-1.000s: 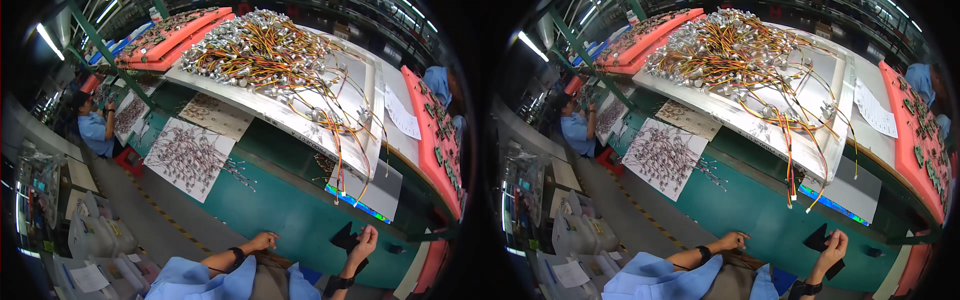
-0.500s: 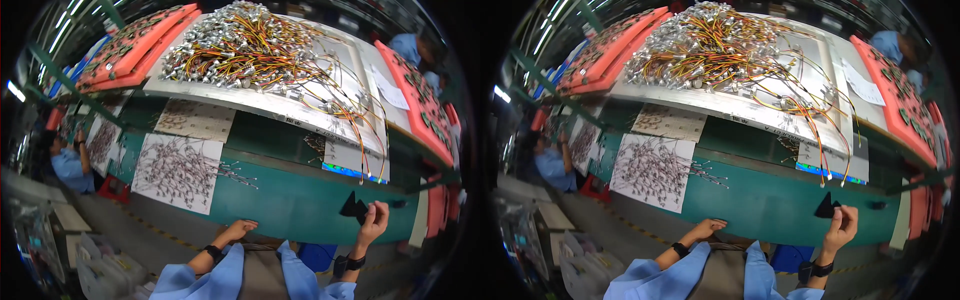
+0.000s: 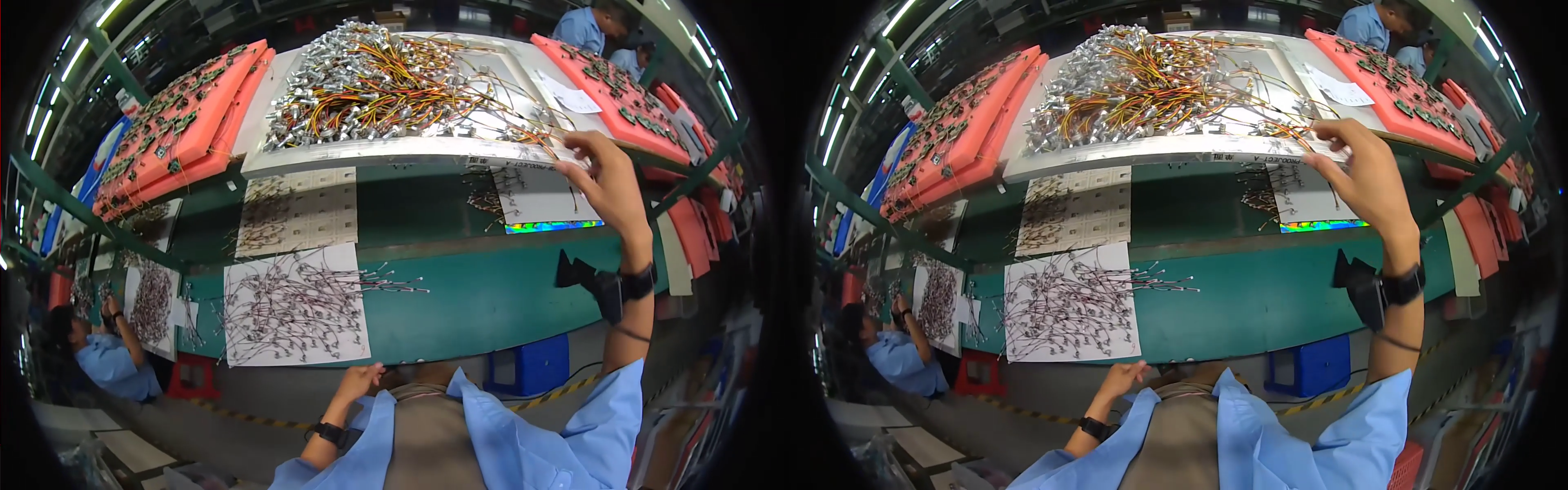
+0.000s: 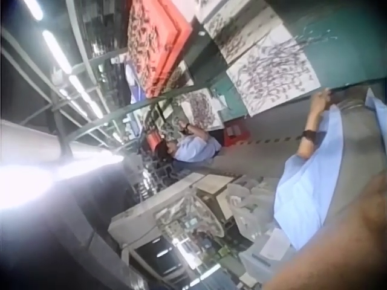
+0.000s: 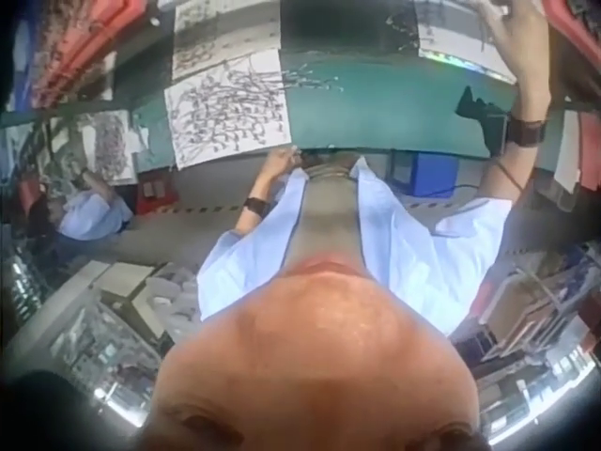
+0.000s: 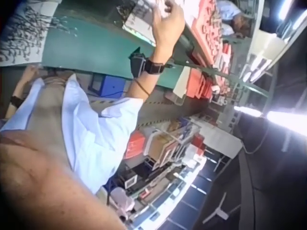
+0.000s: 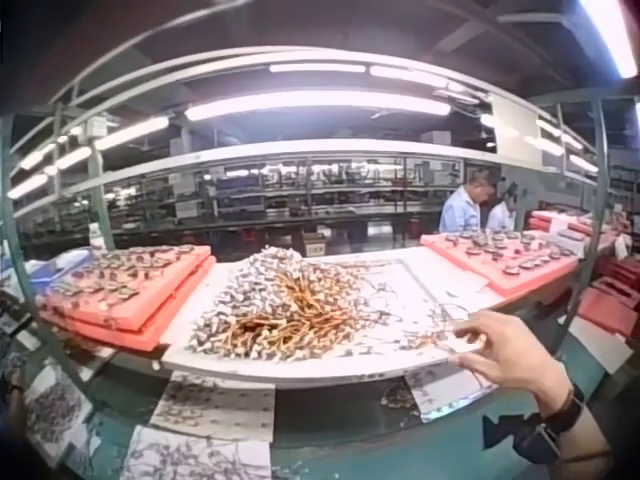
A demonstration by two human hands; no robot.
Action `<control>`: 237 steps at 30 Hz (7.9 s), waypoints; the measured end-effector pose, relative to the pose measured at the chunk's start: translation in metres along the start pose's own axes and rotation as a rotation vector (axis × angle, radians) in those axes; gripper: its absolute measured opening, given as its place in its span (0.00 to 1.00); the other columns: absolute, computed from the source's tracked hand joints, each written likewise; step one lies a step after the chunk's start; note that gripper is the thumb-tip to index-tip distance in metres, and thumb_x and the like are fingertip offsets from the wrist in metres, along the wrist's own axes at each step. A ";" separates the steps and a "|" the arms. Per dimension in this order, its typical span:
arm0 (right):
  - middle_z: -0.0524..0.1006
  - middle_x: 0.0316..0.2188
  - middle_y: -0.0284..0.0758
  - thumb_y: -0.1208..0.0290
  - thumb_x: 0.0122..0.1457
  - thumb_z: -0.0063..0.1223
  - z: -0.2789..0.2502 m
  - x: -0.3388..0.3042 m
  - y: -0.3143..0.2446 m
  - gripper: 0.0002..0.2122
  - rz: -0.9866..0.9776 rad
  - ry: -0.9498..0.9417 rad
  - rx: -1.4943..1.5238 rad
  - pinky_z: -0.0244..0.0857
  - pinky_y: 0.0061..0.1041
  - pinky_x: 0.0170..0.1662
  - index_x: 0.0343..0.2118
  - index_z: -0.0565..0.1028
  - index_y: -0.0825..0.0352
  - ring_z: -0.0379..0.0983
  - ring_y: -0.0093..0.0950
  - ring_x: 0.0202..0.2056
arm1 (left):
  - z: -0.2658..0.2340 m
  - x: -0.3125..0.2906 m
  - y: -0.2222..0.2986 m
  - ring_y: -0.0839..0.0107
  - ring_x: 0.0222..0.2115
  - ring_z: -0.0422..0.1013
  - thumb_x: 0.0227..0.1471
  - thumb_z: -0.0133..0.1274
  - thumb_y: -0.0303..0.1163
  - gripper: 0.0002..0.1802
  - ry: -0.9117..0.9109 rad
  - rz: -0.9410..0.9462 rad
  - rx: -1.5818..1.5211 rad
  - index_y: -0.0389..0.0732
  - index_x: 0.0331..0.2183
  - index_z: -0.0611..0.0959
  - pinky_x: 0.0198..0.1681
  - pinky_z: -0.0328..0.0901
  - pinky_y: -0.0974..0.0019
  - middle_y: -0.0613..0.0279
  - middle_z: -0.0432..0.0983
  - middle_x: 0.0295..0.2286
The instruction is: Applying glue to small electronic components and wiring on an assembly line.
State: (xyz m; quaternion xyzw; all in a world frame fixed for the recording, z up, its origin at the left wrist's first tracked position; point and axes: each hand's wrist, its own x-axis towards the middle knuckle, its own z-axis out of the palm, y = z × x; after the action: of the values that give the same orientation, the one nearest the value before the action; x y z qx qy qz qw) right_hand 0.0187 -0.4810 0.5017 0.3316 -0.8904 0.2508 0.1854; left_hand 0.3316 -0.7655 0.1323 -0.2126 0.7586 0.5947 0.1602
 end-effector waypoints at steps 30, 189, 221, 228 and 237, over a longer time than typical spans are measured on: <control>0.74 0.35 0.42 0.68 0.43 0.56 0.032 0.124 0.054 0.18 -0.040 -0.261 -0.340 0.61 0.30 0.44 0.39 0.72 0.67 0.69 0.36 0.40 | -0.019 0.018 -0.018 0.76 0.26 0.69 0.48 0.51 0.38 0.15 0.174 -0.158 0.068 0.36 0.33 0.80 0.31 0.63 0.71 0.61 0.76 0.25; 0.75 0.35 0.41 0.76 0.39 0.54 0.155 0.202 -0.071 0.24 -0.043 0.128 0.185 0.61 0.20 0.42 0.44 0.68 0.71 0.71 0.27 0.35 | -0.118 0.073 0.135 0.75 0.29 0.70 0.49 0.51 0.34 0.13 0.112 0.171 -0.098 0.37 0.35 0.78 0.34 0.63 0.73 0.62 0.76 0.29; 0.74 0.23 0.35 0.79 0.45 0.47 -0.005 0.262 -0.062 0.06 0.054 0.573 0.821 0.63 0.19 0.26 0.27 0.74 0.73 0.69 0.23 0.23 | -0.118 0.052 0.374 0.73 0.36 0.70 0.50 0.48 0.24 0.13 -0.069 0.862 -0.577 0.30 0.39 0.71 0.40 0.64 0.72 0.55 0.73 0.34; 0.74 0.23 0.33 0.80 0.46 0.46 -0.022 0.253 -0.060 0.06 -0.035 0.636 0.787 0.63 0.19 0.27 0.27 0.73 0.72 0.69 0.22 0.23 | -0.089 0.081 0.438 0.67 0.46 0.63 0.48 0.52 0.35 0.30 -0.154 0.957 -0.547 0.29 0.48 0.62 0.47 0.59 0.68 0.48 0.67 0.42; 0.74 0.24 0.32 0.80 0.47 0.47 -0.040 0.225 -0.068 0.06 -0.083 0.604 0.753 0.63 0.19 0.28 0.29 0.73 0.72 0.69 0.21 0.24 | -0.058 0.099 0.546 0.62 0.53 0.50 0.46 0.42 0.59 0.43 -0.256 0.774 -0.880 0.38 0.54 0.54 0.50 0.51 0.54 0.57 0.54 0.51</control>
State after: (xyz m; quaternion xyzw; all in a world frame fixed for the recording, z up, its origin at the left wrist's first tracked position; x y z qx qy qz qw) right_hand -0.0885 -0.6147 0.6677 0.3234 -0.6302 0.6330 0.3124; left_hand -0.0324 -0.7245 0.5525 0.1060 0.4380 0.8890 -0.0811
